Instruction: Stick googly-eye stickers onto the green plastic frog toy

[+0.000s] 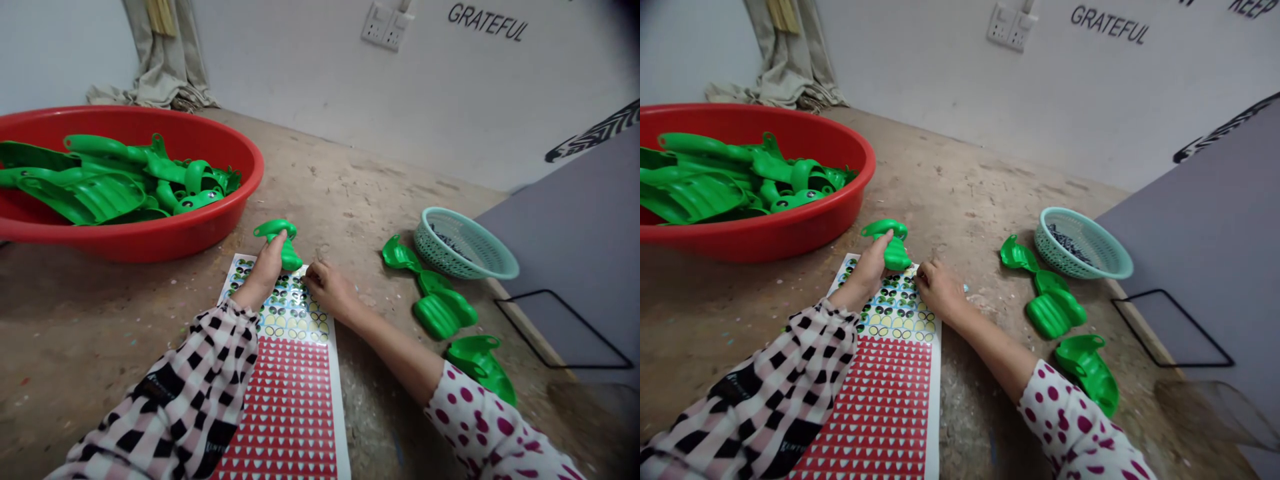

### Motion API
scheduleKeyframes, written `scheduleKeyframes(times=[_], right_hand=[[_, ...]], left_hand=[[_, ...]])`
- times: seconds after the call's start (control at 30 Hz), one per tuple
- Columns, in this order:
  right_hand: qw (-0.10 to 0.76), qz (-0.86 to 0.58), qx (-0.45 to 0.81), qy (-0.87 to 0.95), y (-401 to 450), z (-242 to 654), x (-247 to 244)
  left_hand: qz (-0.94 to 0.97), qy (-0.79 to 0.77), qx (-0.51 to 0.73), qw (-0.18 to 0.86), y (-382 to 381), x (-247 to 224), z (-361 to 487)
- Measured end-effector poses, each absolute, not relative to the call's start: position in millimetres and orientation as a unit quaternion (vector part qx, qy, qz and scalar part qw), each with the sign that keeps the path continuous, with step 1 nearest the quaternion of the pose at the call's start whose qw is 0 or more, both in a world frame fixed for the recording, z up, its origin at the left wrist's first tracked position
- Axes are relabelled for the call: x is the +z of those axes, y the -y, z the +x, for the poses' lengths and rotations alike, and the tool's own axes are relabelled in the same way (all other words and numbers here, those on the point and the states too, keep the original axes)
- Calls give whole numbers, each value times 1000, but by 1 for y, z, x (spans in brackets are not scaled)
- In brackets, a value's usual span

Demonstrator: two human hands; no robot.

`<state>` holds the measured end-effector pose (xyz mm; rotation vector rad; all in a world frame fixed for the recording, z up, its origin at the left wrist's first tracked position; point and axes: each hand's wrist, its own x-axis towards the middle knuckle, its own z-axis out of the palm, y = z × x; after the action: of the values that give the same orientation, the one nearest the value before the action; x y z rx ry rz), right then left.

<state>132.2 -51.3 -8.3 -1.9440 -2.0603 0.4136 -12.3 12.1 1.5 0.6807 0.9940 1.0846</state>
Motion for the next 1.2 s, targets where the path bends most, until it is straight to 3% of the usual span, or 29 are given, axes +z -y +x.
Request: scheduleKeyframes(times=[0.4, 0.9, 1.2], right_hand=[[66, -653, 63, 752, 51, 127, 2], [120, -640, 152, 743, 43, 140, -6], [101, -646, 133, 745, 46, 136, -4]], left_hand=[[302, -441, 487, 691, -12, 0, -12], [301, -449, 480, 691, -11, 2, -11], [303, -441, 488, 690, -12, -1, -12]])
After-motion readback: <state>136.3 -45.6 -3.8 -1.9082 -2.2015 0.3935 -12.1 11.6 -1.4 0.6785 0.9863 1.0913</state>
